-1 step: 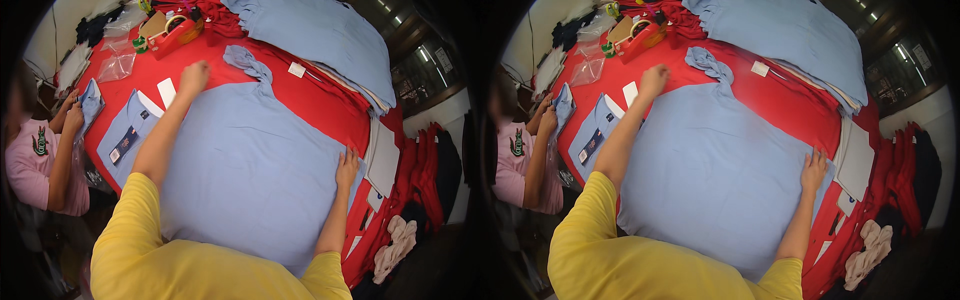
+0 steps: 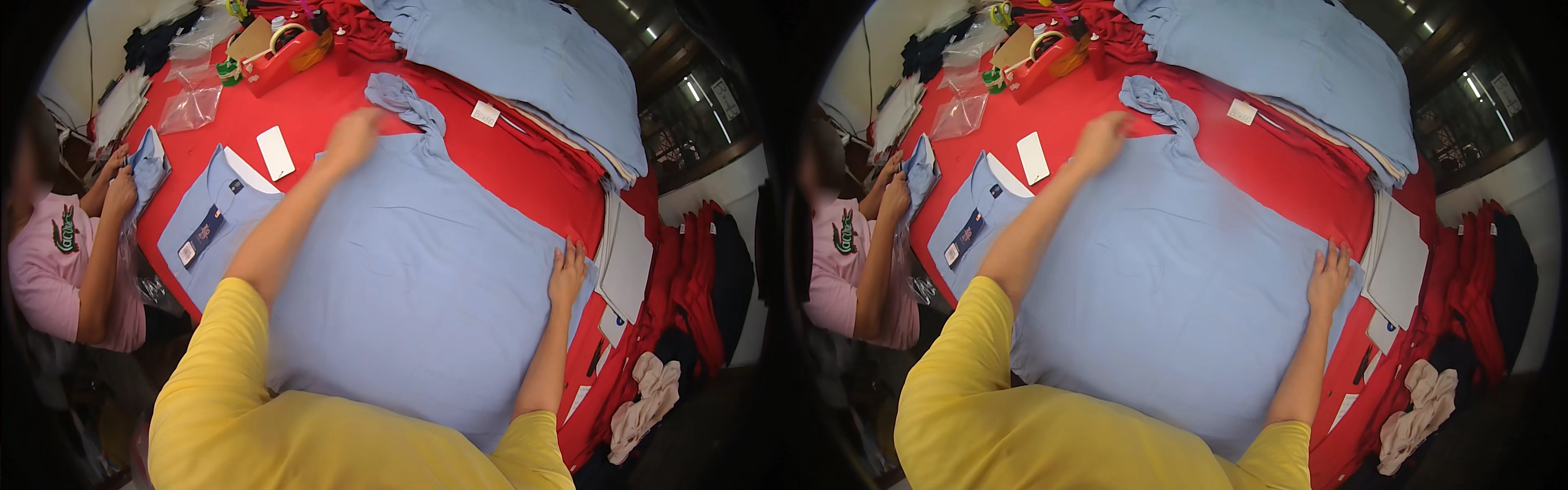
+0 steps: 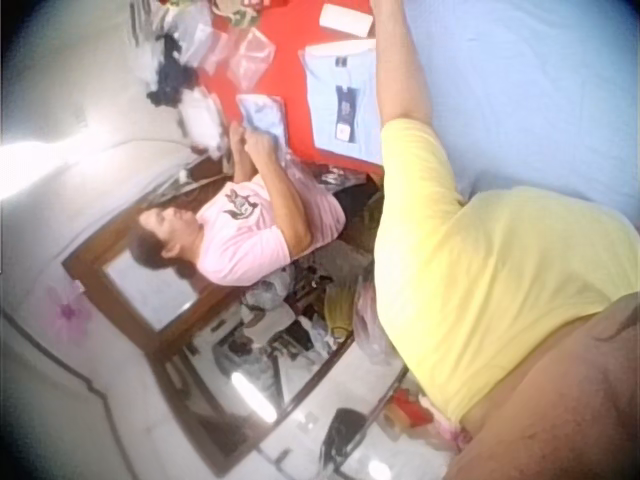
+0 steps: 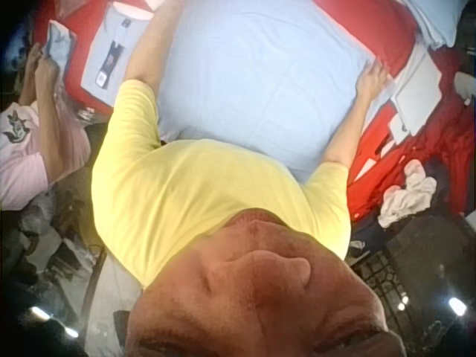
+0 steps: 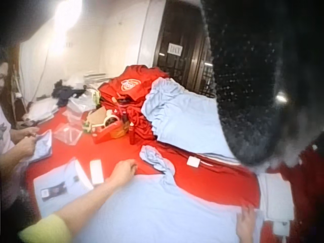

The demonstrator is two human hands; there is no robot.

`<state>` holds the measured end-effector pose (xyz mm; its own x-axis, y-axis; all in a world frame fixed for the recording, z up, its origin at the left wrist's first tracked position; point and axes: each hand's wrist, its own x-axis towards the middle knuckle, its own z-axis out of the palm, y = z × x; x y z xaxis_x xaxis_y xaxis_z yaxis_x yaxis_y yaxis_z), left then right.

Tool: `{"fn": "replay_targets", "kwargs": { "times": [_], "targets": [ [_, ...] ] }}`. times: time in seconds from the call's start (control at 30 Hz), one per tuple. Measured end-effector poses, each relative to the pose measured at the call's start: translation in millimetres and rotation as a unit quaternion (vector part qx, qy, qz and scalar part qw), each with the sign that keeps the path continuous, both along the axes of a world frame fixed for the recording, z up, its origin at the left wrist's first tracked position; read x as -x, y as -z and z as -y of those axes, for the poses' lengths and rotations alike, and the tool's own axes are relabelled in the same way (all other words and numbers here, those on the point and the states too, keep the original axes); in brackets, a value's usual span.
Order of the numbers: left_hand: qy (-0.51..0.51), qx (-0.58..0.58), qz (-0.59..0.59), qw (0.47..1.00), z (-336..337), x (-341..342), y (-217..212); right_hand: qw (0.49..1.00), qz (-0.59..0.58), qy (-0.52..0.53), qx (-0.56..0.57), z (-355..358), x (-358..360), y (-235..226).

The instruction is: The person folds blue button-up shirts on a red surface, using a cardboard template to guide the folds, then places each folded shirt into a clear plastic bag.

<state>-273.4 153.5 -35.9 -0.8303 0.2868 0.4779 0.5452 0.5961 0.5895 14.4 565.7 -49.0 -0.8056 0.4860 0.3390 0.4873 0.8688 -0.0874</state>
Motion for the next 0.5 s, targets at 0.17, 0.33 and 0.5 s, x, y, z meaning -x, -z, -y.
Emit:
{"fn": "replay_targets", "kwargs": {
  "times": [0.17, 0.33, 0.5],
  "targets": [
    [0.071, 0.074, -0.119, 0.988, -61.1, -17.8, 22.4, 1.0, -0.003, 0.001, -0.006, 1.7, -1.9, -1.9],
    [-0.011, 0.117, 0.176, 0.977, 37.3, 5.5, -24.3, 1.0, -0.009, -0.001, -0.013, 1.6, -3.6, 1.5],
    [0.061, 0.136, 0.166, 0.975, 125.1, -14.6, -25.6, 1.0, -0.004, 0.003, -0.004, 4.9, 1.0, -0.1]
  ]
}}
